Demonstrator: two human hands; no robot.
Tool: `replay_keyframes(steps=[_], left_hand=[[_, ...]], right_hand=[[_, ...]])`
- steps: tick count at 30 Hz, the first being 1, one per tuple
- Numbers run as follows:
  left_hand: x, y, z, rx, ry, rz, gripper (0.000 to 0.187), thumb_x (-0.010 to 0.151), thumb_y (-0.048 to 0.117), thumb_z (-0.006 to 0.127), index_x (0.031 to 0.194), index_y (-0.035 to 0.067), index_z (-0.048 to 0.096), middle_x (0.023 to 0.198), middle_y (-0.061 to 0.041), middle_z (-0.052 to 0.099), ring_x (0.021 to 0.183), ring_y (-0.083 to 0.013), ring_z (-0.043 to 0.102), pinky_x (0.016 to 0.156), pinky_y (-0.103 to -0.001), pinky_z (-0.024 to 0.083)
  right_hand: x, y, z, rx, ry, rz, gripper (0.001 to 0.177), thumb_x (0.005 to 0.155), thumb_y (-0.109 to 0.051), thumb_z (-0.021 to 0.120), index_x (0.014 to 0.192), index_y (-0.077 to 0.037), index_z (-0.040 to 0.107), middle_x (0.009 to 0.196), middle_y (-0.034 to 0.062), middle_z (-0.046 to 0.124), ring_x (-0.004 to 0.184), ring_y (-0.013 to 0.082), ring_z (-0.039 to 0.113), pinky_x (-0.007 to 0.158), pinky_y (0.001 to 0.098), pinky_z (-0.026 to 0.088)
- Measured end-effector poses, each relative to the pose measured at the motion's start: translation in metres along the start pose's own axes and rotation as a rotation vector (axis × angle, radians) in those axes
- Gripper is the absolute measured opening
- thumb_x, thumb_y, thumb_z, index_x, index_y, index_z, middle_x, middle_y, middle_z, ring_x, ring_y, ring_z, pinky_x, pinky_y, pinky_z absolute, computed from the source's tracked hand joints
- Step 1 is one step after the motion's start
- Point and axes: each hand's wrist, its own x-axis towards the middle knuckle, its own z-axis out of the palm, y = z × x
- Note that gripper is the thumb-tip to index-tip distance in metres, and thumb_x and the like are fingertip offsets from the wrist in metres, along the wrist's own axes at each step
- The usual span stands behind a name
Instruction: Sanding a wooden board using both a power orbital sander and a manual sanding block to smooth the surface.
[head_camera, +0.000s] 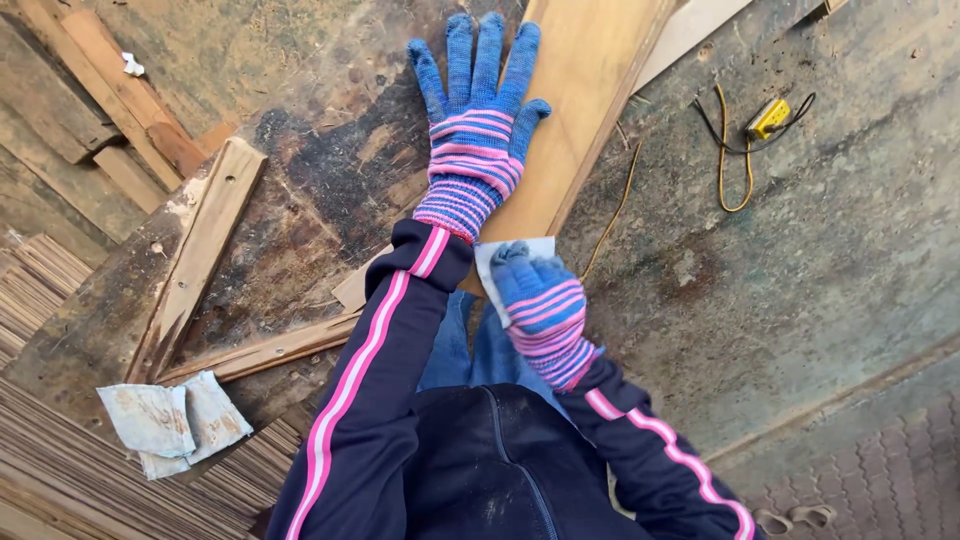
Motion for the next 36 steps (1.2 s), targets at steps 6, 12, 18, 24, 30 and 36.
replay_keyframes(steps=[6,12,18,24,30,36], left_hand=[[0.003,-0.008,0.019,-0.011,0.040,0.019,0.077,0.100,0.056,0.061,0.163,0.024,0.030,0.168,-0.017,0.026,0.156,-0.0420,0.014,0.121,-0.074,-0.003],[0.000,-0.008,0.014,-0.007,0.075,0.026,0.075,0.103,0.051,0.063,0.165,0.024,0.030,0.170,-0.016,0.026,0.158,-0.0419,0.015,0.124,-0.073,-0.002],[0.003,-0.004,0.011,-0.027,0.045,0.023,0.075,0.102,0.053,0.062,0.164,0.023,0.030,0.168,-0.018,0.026,0.157,-0.0422,0.014,0.124,-0.074,-0.003],[-0.002,-0.006,0.012,0.002,0.044,0.044,0.073,0.107,0.053,0.060,0.166,0.023,0.030,0.171,-0.017,0.024,0.159,-0.0423,0.014,0.125,-0.073,-0.003],[-0.002,-0.005,0.006,-0.035,0.021,-0.016,0.075,0.102,0.054,0.061,0.163,0.024,0.031,0.169,-0.016,0.025,0.158,-0.0413,0.014,0.124,-0.074,-0.002],[0.001,-0.007,0.013,-0.040,0.125,0.034,0.076,0.103,0.050,0.065,0.165,0.021,0.032,0.169,-0.019,0.026,0.158,-0.0421,0.015,0.124,-0.073,-0.001]], right_hand=[[0.034,0.103,0.052,0.437,0.615,0.134,0.011,0.090,-0.004,0.061,0.089,-0.014,0.065,0.087,0.0008,0.066,0.077,0.0252,0.068,0.069,0.0417,0.052],[0.012,0.007,0.003,-0.008,0.102,0.082,0.027,0.088,-0.016,0.061,0.112,-0.007,0.069,0.109,0.0127,0.069,0.093,0.0322,0.068,0.081,0.0462,0.056],[-0.011,0.011,0.014,0.089,-0.096,0.028,0.037,0.083,-0.021,0.060,0.114,-0.007,0.072,0.110,0.0150,0.068,0.093,0.0344,0.068,0.079,0.0487,0.057],[-0.012,0.112,0.090,-0.157,0.185,0.244,0.008,0.085,-0.019,0.064,0.091,-0.014,0.064,0.090,0.0100,0.065,0.082,0.0357,0.064,0.071,0.0525,0.052],[0.013,0.006,-0.002,-0.048,-0.134,-0.054,0.038,0.085,-0.022,0.066,0.117,-0.004,0.069,0.108,0.0156,0.071,0.089,0.0333,0.068,0.082,0.0463,0.057],[0.052,0.082,-0.060,0.743,-0.072,0.406,0.032,0.097,-0.007,0.059,0.125,-0.002,0.071,0.104,0.0177,0.072,0.090,0.0347,0.069,0.084,0.0415,0.056]])
